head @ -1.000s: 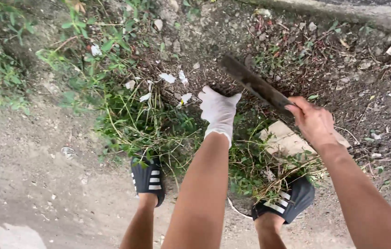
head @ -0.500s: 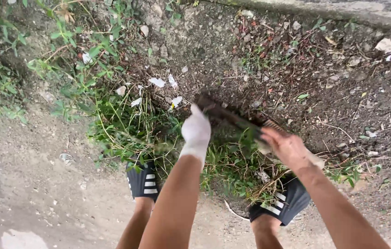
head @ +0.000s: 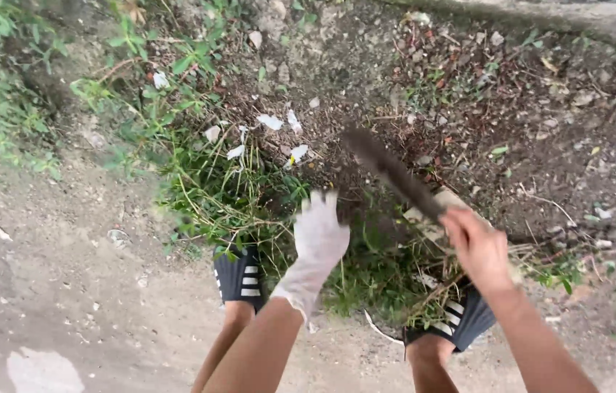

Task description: Weeding the ground next to a wall using a large blade and hands

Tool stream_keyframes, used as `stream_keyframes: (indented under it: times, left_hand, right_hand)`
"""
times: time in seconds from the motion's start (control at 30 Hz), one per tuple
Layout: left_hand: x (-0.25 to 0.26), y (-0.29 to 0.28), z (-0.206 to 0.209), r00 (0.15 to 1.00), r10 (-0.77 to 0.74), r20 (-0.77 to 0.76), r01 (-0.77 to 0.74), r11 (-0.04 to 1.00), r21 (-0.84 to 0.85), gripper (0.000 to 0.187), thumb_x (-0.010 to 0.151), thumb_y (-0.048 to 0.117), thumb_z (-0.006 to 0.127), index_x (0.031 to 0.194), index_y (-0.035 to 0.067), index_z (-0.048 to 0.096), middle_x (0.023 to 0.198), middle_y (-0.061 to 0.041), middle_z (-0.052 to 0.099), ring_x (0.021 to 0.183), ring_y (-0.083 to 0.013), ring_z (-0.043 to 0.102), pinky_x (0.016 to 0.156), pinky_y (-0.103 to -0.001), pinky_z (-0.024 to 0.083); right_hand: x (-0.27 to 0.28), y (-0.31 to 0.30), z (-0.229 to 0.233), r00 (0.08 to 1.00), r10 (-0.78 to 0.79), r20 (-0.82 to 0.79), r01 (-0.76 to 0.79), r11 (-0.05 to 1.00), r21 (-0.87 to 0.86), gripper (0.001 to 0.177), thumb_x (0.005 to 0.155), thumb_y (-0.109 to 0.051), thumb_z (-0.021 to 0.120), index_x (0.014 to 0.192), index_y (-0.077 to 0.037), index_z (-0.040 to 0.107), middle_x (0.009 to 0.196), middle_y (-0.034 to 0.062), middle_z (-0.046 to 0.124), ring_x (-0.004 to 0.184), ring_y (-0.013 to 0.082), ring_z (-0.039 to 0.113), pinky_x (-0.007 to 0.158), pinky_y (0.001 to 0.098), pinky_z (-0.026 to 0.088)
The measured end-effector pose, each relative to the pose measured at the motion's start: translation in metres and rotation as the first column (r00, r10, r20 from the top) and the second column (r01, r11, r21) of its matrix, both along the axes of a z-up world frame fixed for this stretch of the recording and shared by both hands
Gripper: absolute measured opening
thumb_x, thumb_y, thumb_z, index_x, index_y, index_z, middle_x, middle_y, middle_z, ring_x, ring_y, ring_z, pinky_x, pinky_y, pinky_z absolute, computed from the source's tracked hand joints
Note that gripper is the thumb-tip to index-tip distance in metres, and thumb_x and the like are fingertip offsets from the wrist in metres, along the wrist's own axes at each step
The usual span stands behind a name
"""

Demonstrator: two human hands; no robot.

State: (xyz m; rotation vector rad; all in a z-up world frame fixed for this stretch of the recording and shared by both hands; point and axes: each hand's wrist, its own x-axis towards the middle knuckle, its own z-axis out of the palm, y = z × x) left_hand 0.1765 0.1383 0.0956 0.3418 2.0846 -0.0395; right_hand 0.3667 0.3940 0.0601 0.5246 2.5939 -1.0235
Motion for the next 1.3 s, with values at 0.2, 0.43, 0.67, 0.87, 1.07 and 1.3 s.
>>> stream_keyframes:
  times: [0.2,0.43,0.67,0.87,1.07,1.3]
  left_hand:
    - [-0.036,0.078,-0.018,0.949,0.299,-0.101,-0.290,0.952,0.097,0.063,0.103,0.045,0.068,0.154,0.012,0.051,0.138,-0.015,0.063,0.121,-0.0318,0.063,0.102,-0.051,0.054]
    - [0.021,0.152,-0.093,0.946,0.279,-0.165,-0.273,0.960,0.054,0.087,0.082,0.074,0.083,0.139,0.015,0.054,0.140,-0.012,0.058,0.122,-0.0349,0.064,0.096,-0.056,0.052]
    - [0.066,0.154,-0.129,0.959,0.283,-0.005,-0.283,0.957,0.064,0.033,0.116,0.031,0.030,0.114,0.016,0.059,0.092,-0.007,0.081,0.089,-0.0358,0.079,0.079,-0.050,0.057]
    - [0.120,0.079,-0.063,0.998,-0.057,-0.035,0.064,0.967,0.246,0.019,0.117,0.016,0.050,0.115,0.006,0.066,0.079,-0.010,0.076,0.062,-0.0256,0.079,0.054,-0.037,0.070]
    - [0.098,-0.008,-0.055,0.990,-0.132,0.047,0.129,0.990,0.054,0.042,0.101,0.051,0.072,0.124,0.017,0.063,0.105,-0.008,0.077,0.091,-0.0320,0.078,0.075,-0.046,0.063]
    - [-0.093,-0.031,-0.040,0.782,0.032,-0.622,0.092,0.982,0.167,0.057,0.085,0.042,0.082,0.132,0.021,0.060,0.144,-0.009,0.055,0.134,-0.0353,0.056,0.113,-0.057,0.046]
  right_hand:
    - [-0.076,0.049,0.017,0.994,-0.102,-0.047,0.105,0.992,0.063,0.029,0.121,-0.010,0.062,0.145,0.002,0.069,0.073,0.0131,0.070,0.044,0.0195,0.060,0.033,0.0287,0.059]
    - [-0.008,0.109,-0.033,1.000,0.009,0.009,-0.012,0.941,0.339,0.028,0.116,-0.037,0.069,0.133,-0.017,0.080,0.075,0.0065,0.074,0.042,0.0193,0.055,0.042,0.0373,0.056]
    - [0.044,0.109,-0.025,0.996,0.069,0.059,-0.081,0.970,0.229,0.030,0.113,-0.035,0.063,0.133,-0.017,0.077,0.080,0.0100,0.081,0.041,0.0191,0.067,0.035,0.0303,0.065]
    - [0.090,0.075,-0.004,0.987,0.128,0.102,-0.139,0.984,0.112,0.033,0.108,-0.038,0.059,0.127,-0.019,0.077,0.081,0.0086,0.083,0.040,0.0171,0.072,0.031,0.0267,0.067]
    - [0.099,-0.002,0.016,0.999,0.035,-0.007,-0.032,0.972,0.234,0.025,0.101,-0.043,0.070,0.120,-0.030,0.078,0.111,-0.0149,0.081,0.074,0.0149,0.079,0.054,0.0407,0.055]
    - [-0.050,-0.053,-0.005,0.946,-0.273,-0.173,0.277,0.961,-0.002,0.015,0.109,-0.025,0.078,0.122,-0.017,0.080,0.063,0.0038,0.071,0.080,0.0358,0.075,0.081,0.0496,0.060]
